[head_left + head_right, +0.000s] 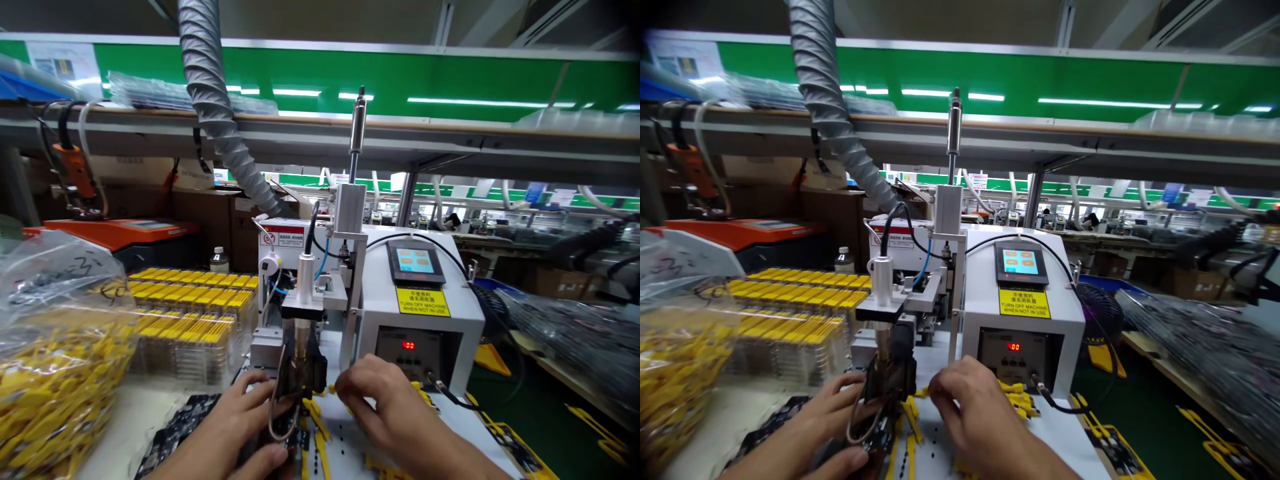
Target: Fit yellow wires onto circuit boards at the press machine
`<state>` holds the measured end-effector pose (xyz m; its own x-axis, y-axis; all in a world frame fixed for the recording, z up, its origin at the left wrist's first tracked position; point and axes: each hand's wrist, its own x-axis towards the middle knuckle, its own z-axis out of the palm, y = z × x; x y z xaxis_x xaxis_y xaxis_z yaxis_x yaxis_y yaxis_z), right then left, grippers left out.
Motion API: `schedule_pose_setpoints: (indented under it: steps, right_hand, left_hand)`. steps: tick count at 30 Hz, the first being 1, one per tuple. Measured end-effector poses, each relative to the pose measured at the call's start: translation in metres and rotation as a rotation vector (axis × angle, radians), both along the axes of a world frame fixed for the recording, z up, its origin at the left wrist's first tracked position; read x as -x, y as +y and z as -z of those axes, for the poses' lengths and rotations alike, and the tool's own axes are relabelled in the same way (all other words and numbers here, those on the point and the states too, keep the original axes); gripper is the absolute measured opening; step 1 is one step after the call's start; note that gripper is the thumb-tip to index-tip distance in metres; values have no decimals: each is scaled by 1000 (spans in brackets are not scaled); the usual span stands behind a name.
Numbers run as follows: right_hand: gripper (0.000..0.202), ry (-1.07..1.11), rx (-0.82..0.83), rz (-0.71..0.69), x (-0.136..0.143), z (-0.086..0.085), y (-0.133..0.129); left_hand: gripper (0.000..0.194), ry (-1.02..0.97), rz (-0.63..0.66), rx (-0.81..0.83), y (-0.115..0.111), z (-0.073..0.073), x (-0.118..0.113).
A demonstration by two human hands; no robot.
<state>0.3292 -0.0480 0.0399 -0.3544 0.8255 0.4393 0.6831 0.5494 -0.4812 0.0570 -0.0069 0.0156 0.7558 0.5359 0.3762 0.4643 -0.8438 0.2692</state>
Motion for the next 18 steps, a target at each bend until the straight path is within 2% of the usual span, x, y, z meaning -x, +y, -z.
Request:
schedule_pose_setpoints:
  steps: [4, 8, 11, 13, 18]
  right_hand:
    - [18, 156, 95, -22, 5, 1, -3]
    - [21, 221, 26, -116, 13, 8, -3]
    - [23, 200, -87, -200, 19, 17, 0]
    - [24, 164, -164, -217, 22, 23, 2]
    - [26, 51, -197, -214, 21, 27, 2]
  left_hand:
    - [53, -66, -29, -112, -4, 8, 7]
    - [32, -148, 4, -82, -5, 5, 11]
    - [17, -151, 9, 18, -6, 0, 14]
    - [15, -122, 14, 43, -7, -4, 17]
    - [18, 24, 3, -62, -4, -6, 24]
